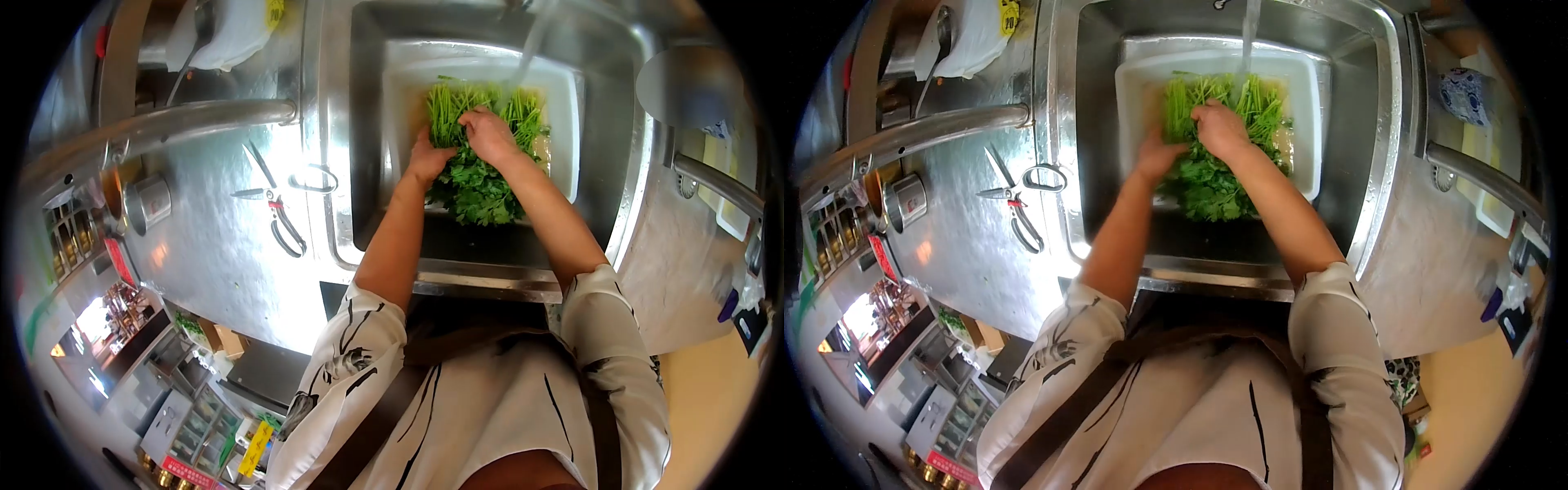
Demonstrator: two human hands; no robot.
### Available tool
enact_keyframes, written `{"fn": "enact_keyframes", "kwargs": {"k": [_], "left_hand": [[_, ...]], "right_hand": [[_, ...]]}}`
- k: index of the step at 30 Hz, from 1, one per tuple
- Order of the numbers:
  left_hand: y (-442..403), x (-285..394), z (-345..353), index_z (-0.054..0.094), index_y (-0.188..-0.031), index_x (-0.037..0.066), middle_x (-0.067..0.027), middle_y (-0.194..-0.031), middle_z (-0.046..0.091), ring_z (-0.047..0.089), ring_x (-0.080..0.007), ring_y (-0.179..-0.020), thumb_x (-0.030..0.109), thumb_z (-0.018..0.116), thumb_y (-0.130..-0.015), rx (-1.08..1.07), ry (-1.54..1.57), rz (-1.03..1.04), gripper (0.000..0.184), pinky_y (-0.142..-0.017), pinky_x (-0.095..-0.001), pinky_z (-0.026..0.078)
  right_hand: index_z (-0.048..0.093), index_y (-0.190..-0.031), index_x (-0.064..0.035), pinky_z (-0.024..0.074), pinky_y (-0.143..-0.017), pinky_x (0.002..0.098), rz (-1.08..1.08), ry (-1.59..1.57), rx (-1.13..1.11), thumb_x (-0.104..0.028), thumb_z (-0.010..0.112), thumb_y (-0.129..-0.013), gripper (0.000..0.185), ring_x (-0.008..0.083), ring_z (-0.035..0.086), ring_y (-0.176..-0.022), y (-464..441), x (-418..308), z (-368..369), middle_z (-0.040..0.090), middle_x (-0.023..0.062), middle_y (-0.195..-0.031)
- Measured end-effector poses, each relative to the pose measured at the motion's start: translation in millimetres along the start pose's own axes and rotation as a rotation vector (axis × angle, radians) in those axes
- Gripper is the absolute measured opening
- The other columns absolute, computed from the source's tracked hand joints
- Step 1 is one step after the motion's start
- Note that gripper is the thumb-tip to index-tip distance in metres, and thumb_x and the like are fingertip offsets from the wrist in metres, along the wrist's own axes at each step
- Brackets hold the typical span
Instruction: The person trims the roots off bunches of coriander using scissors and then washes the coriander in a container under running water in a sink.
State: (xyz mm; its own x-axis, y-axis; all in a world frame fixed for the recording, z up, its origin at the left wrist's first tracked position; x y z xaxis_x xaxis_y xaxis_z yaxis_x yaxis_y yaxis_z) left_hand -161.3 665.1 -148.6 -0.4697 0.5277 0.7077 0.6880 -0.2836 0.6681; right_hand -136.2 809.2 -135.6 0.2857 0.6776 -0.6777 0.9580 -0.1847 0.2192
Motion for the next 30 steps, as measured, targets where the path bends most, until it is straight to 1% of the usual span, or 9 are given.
{"fn": "enact_keyframes", "kwargs": {"k": [3,10,13,16,18,21,24,26,30], "left_hand": [[9,13,-3,0.033,-0.13,-0.003,-0.0208,-0.119,0.05,0.048,-0.0293,-0.109,0.015,0.071,-0.066,-0.003,-0.017,0.016,0.076,-0.089,-0.0348,0.041],[-9,-11,2,0.028,-0.133,-0.002,-0.0207,-0.125,0.044,0.046,-0.0287,-0.112,0.01,0.069,-0.067,-0.039,0.067,-0.052,0.079,-0.089,-0.034,0.042],[-20,-28,-1,0.026,-0.134,-0.001,-0.0205,-0.126,0.043,0.047,-0.0288,-0.112,0.006,0.068,-0.068,-0.053,0.084,-0.118,0.078,-0.089,-0.0351,0.042],[-19,-29,0,0.031,-0.131,-0.002,-0.0189,-0.117,0.05,0.053,-0.0272,-0.1,0.009,0.067,-0.07,-0.074,0.081,-0.08,0.072,-0.08,-0.0357,0.046],[-18,-23,1,0.034,-0.13,-0.001,-0.0175,-0.109,0.055,0.057,-0.0256,-0.091,0.01,0.066,-0.072,-0.079,0.06,-0.034,0.067,-0.072,-0.0359,0.049],[-20,-30,2,0.034,-0.131,0.002,-0.0159,-0.107,0.056,0.058,-0.0244,-0.087,0.011,0.064,-0.074,-0.08,0.074,0.069,0.065,-0.068,-0.0351,0.049],[-27,-39,0,0.036,-0.13,0.003,-0.0148,-0.107,0.056,0.059,-0.0244,-0.083,0.014,0.065,-0.075,-0.073,-0.013,0.068,0.064,-0.067,-0.0354,0.049],[-19,-34,-8,0.039,-0.127,-0.001,-0.02,-0.118,0.052,0.053,-0.0318,-0.104,0.016,0.067,-0.072,-0.046,-0.013,0.067,0.064,-0.084,-0.0379,0.044],[9,-12,-18,0.039,-0.128,-0.001,-0.0205,-0.125,0.046,0.043,-0.0302,-0.117,0.024,0.062,-0.08,-0.107,-0.226,0.128,0.059,-0.095,-0.0364,0.035]], "right_hand": [[0.059,-0.094,-0.0016,0.0443,-0.08,0.0375,0.036,0.264,-0.154,-0.016,0.062,-0.074,0.024,0.0319,0.054,-0.092,-6,-4,15,0.055,0.013,-0.097],[0.061,-0.091,-0.0029,0.046,-0.073,0.0355,-0.069,0.302,-0.032,-0.013,0.063,-0.074,0.02,0.0284,0.057,-0.081,-13,0,17,0.057,0.0126,-0.087],[0.06,-0.084,-0.0052,0.0437,-0.062,0.0304,0.234,-0.519,0.108,-0.013,0.061,-0.078,0.009,0.0166,0.054,-0.066,-3,21,-4,0.059,0.0069,-0.077],[0.059,-0.086,-0.0021,0.0434,-0.061,0.0265,0.371,-0.896,0.019,-0.009,0.06,-0.079,0.01,0.0134,0.053,-0.066,17,29,-32,0.058,0.0051,-0.074],[0.057,-0.086,-0.0015,0.0426,-0.061,0.0243,0.392,-1.029,0.032,-0.005,0.057,-0.078,0.009,0.0145,0.053,-0.066,32,22,-52,0.061,0.0109,-0.085],[0.055,-0.086,-0.0066,0.0412,-0.06,0.0263,0.334,-1.614,0.027,0.001,0.049,-0.076,0.014,0.0184,0.052,-0.064,55,8,-70,0.058,0.0233,-0.105],[0.055,-0.087,-0.0089,0.041,-0.06,0.0281,0.268,-1.848,-0.002,0.0,0.049,-0.076,0.015,0.0194,0.051,-0.064,79,10,-83,0.058,0.0245,-0.103],[0.055,-0.09,-0.0105,0.0402,-0.059,0.0286,0.239,-1.909,0.024,-0.002,0.049,-0.076,0.018,0.0193,0.05,-0.062,99,18,-91,0.059,0.0229,-0.096],[0.053,-0.098,-0.0058,0.0374,-0.056,0.0253,0.231,-1.66,0.216,-0.007,0.052,-0.08,0.018,0.0142,0.049,-0.066,173,10,-120,0.053,0.0066,-0.075]]}}
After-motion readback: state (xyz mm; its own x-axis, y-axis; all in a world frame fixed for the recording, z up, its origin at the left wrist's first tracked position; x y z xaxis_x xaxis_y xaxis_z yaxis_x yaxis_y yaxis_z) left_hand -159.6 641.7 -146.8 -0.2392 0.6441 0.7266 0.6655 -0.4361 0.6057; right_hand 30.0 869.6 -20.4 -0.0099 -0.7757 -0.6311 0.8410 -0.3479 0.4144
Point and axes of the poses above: each hand's wrist, its own y-axis away from the middle knuckle, its own z-axis out of the palm, x = y × z, the point moved 4 cm from there along -y, towards the middle knuckle
